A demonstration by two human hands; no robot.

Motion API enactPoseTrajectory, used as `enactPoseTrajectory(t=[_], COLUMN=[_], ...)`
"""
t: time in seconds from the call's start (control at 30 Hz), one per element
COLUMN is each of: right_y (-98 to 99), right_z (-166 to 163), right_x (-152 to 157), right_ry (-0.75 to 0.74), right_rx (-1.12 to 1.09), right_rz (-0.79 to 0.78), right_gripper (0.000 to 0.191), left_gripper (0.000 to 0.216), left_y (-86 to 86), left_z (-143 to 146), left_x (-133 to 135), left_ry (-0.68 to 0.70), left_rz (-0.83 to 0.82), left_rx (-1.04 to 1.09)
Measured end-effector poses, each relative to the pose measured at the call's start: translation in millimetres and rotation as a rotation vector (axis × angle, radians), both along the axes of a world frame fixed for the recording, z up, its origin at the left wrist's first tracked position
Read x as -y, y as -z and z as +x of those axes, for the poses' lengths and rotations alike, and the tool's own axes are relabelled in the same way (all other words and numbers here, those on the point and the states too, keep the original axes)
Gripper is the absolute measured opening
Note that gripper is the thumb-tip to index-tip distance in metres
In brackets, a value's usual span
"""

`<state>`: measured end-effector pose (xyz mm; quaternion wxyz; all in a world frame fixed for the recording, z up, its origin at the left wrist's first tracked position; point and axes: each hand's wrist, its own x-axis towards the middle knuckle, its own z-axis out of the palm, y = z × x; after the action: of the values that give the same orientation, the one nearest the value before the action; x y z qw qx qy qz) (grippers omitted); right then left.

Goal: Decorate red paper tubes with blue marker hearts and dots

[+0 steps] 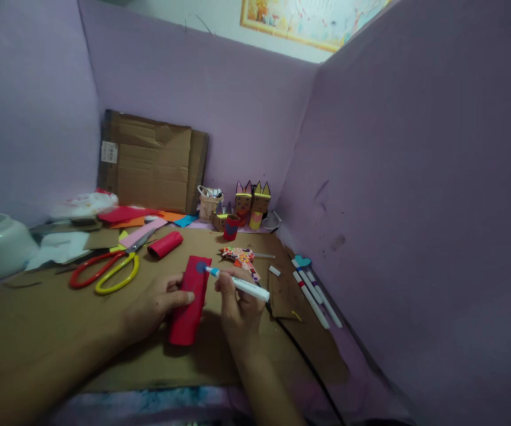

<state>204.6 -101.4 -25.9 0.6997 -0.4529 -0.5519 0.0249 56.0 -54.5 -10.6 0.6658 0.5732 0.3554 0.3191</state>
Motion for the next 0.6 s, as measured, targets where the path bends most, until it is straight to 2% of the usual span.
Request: enactPoseTrajectory(t=[0.3,0.6], right_y=[-1.7,5.8], right_z=[0.6,2.4], right_x=[2.4,-2.4], right_ry=[0.041,0.023], right_rx=[0.025,-0.043], right_rz=[-0.014,0.033], right_gripper=[0.023,0.019], left_gripper=[0.027,0.026], left_y=[2.4,1.7], left_z=[0.0,1.0], left_x=[-2.2,-0.4], left_ry=[0.024,0.009], left_rz=[0.000,-0.008], left_rx=[0.003,0.014])
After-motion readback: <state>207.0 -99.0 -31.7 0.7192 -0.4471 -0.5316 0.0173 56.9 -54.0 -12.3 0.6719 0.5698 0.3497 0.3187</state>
